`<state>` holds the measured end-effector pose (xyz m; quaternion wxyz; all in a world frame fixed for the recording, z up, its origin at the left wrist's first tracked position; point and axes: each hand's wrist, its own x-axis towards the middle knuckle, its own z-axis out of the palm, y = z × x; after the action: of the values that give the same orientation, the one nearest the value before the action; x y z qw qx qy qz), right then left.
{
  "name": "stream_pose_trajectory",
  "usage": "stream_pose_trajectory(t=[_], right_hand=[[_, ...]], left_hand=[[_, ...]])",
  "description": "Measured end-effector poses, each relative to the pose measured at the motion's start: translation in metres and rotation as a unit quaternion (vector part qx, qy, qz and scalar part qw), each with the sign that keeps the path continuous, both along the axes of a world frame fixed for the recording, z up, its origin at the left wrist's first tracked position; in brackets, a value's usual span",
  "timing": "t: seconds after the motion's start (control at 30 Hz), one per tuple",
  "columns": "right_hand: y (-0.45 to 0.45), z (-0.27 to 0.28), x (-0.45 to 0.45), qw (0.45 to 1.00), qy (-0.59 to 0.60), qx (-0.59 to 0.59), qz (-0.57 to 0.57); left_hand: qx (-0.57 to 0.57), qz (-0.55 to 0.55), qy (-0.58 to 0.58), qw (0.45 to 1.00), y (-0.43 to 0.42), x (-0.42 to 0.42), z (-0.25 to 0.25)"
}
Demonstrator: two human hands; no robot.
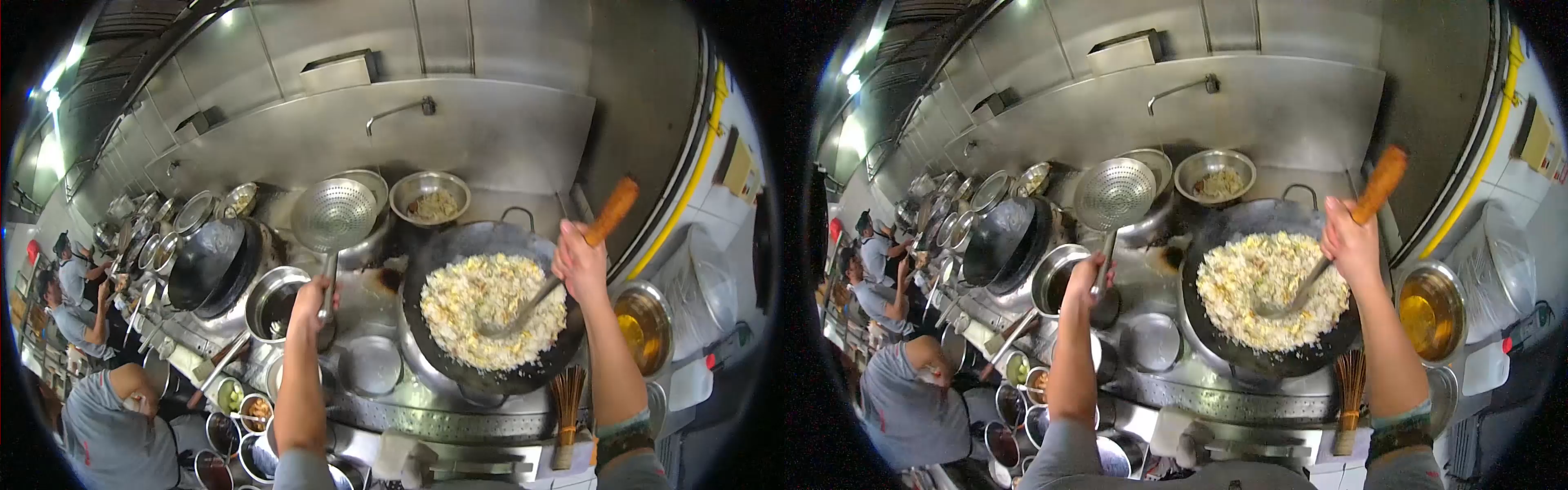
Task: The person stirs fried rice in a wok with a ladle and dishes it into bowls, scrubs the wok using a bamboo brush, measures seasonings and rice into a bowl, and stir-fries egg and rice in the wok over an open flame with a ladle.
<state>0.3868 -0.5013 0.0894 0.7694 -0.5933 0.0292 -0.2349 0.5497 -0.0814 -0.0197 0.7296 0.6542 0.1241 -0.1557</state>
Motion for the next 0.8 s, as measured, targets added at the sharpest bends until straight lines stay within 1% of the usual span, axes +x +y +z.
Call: stream_pose_trajectory(t=[0.03, 0.07, 0.1, 0.17, 0.2, 0.23, 0.3, 0.33, 0.37, 0.4, 0.43, 0.47, 0.5, 0.53, 0.57, 0.63, 0.67, 0.7, 0.77, 0.8], right_hand=[[0.003, 0.000, -0.001, 1.000, -0.006, -0.011, -0.005], [0.006, -0.001, -0.003, 1.000, -0.007, -0.011, -0.022], [0.008, -0.001, -0.004, 0.999, -0.009, -0.011, -0.040], [0.013, 0.000, -0.008, 0.998, -0.018, -0.031, -0.048], [0.015, 0.001, -0.009, 0.998, -0.024, -0.040, -0.052], [0.017, 0.002, -0.009, 0.997, -0.023, -0.042, -0.058], [0.020, 0.002, -0.012, 0.997, -0.020, -0.022, -0.065], [0.022, 0.002, -0.012, 0.997, -0.017, -0.022, -0.066], [0.024, 0.003, -0.012, 0.997, -0.019, -0.027, -0.076], [0.025, 0.003, -0.013, 0.995, -0.021, -0.031, -0.088], [0.026, 0.003, -0.015, 0.995, -0.021, -0.029, -0.090], [0.026, 0.002, -0.016, 0.995, -0.025, -0.033, -0.089], [0.025, 0.000, -0.017, 0.995, -0.029, -0.035, -0.088], [0.022, -0.004, -0.018, 0.996, -0.042, -0.027, -0.077], [0.021, -0.006, -0.020, 0.996, -0.043, -0.022, -0.076], [0.021, -0.007, -0.022, 0.996, -0.047, -0.036, -0.068], [0.021, -0.007, -0.022, 0.996, -0.041, -0.036, -0.066], [0.022, -0.008, -0.022, 0.997, -0.041, -0.032, -0.059], [0.020, -0.009, -0.022, 0.997, -0.036, -0.038, -0.052], [0.019, -0.009, -0.023, 0.998, -0.044, -0.034, -0.038]], left_hand=[[-0.035, -0.016, 0.025, 0.999, -0.003, 0.040, -0.009], [-0.028, 0.008, 0.017, 0.999, -0.011, 0.068, -0.012], [-0.033, -0.006, 0.023, 0.999, -0.013, 0.096, -0.020], [-0.081, 0.022, 0.052, 0.995, -0.016, 0.132, -0.033], [-0.112, 0.001, 0.101, 0.989, -0.014, 0.147, -0.033], [-0.109, 0.005, 0.121, 0.987, -0.013, 0.159, -0.035], [-0.062, -0.036, 0.115, 0.991, -0.012, 0.177, -0.031], [-0.010, -0.014, 0.115, 0.993, -0.016, 0.180, -0.024], [0.075, -0.082, 0.029, 0.993, -0.005, 0.200, -0.042], [0.405, -0.262, -0.110, 0.869, -0.002, 0.204, -0.029], [0.665, -0.396, -0.231, 0.590, -0.001, 0.206, -0.017], [0.666, -0.397, -0.233, 0.587, -0.002, 0.192, -0.010], [0.678, -0.225, -0.269, 0.646, 0.000, 0.170, -0.004], [0.666, -0.046, -0.296, 0.684, -0.001, 0.149, 0.008], [0.669, -0.045, -0.296, 0.680, -0.008, 0.127, 0.028], [0.714, -0.100, -0.324, 0.613, -0.022, 0.085, 0.067], [0.734, -0.138, -0.334, 0.575, -0.019, 0.081, 0.067], [0.738, -0.135, -0.329, 0.573, -0.021, 0.069, 0.069], [0.755, -0.134, -0.370, 0.524, -0.031, 0.037, 0.069], [0.756, -0.117, -0.387, 0.514, -0.033, 0.018, 0.070]])
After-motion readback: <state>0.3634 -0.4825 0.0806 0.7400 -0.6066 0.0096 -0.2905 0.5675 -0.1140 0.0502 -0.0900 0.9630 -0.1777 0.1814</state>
